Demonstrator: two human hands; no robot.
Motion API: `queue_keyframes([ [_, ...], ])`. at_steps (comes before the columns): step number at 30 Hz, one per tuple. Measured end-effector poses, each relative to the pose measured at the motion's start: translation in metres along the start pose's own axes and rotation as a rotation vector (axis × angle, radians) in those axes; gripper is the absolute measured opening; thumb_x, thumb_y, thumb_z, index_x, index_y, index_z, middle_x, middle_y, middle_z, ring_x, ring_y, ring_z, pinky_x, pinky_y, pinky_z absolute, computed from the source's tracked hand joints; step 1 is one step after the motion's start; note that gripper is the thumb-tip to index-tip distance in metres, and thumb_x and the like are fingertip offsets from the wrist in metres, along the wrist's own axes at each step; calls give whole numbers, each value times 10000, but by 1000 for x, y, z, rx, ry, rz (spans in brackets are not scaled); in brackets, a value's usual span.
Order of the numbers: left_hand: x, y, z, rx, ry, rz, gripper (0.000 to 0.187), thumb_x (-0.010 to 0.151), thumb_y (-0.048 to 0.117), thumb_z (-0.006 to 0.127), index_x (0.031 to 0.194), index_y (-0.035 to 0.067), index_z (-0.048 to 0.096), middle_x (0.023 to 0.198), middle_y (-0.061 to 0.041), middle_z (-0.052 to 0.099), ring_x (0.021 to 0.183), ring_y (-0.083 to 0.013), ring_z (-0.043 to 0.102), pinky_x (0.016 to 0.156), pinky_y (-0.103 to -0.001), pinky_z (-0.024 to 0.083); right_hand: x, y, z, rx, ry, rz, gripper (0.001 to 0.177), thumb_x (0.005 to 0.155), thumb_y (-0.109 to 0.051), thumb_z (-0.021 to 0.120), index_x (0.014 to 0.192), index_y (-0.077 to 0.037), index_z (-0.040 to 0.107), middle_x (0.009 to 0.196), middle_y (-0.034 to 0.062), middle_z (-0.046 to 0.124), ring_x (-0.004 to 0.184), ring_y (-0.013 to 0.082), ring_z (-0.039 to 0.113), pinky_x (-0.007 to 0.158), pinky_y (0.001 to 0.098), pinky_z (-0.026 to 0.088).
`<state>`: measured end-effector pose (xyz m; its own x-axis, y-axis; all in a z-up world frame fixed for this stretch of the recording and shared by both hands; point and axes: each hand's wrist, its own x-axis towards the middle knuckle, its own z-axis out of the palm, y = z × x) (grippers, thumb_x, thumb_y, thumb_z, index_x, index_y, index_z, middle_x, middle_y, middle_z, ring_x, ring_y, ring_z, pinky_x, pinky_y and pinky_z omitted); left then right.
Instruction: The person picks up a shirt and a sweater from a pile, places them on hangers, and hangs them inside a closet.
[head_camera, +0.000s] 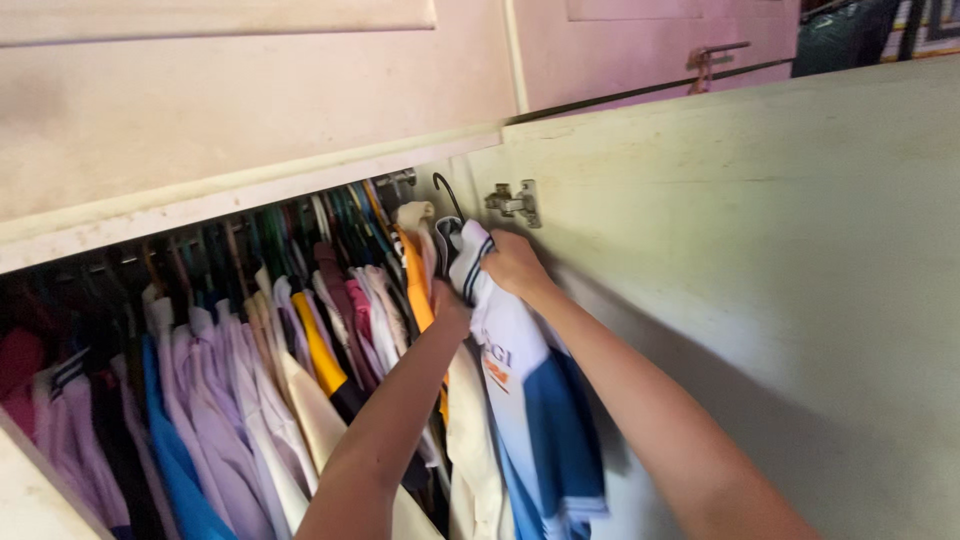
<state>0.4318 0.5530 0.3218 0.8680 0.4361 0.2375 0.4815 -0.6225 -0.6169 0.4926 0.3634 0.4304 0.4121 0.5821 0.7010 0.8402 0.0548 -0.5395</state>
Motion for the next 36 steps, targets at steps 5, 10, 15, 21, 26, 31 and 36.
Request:
queue_keyframes([
  [5,22,-33,-10,-1,29,-40,449,904,291,544,1317,135,624,1410,-17,555,1446,-220,371,1218,-375,179,84,32,70,100,-76,58,340,708,-189,717,962,37,714,944,284,718,930,415,717,838,459,542],
  [10,41,-62,-11,10,25,-117,476,904,315,545,1338,129,601,1430,-24,533,1456,-224,347,1220,-381,156,162,69,122,207,-191,177,329,656,-228,778,852,35,800,936,280,765,870,360,751,833,398,570],
  [15,61,-76,-5,18,6,-178,506,903,340,546,1360,124,579,1449,-30,512,1466,-229,324,1221,-387,133,218,69,163,130,-293,103,347,688,-268,795,903,4,797,945,246,760,868,335,758,822,382,581],
  [21,73,-82,11,22,-24,-225,543,903,369,548,1385,118,552,1473,-38,485,1477,-234,296,1223,-395,106,261,53,178,-22,-422,-252,299,777,-319,696,977,-146,838,983,133,789,893,266,773,834,346,596],
  [26,66,-75,21,54,-72,-249,577,903,394,549,1406,113,530,1492,-45,464,1487,-238,272,1224,-400,83,267,48,194,-396,-493,-285,326,820,-358,730,1029,-117,799,1021,188,756,933,307,748,847,383,586],
  [31,43,-37,40,84,-139,-227,611,903,419,551,1428,108,507,1511,-52,442,1496,-242,249,1226,-406,60,220,73,210,22,-461,-127,511,875,-449,624,1249,-100,632,1186,162,673,1068,271,656,942,366,520],
  [36,-1,52,73,85,-259,-135,647,903,443,552,1449,103,485,1531,-58,420,1506,-246,225,1227,-412,38,109,117,204,974,-388,157,708,930,-539,517,1469,-83,466,1351,137,589,1202,235,564,1037,349,455],
])
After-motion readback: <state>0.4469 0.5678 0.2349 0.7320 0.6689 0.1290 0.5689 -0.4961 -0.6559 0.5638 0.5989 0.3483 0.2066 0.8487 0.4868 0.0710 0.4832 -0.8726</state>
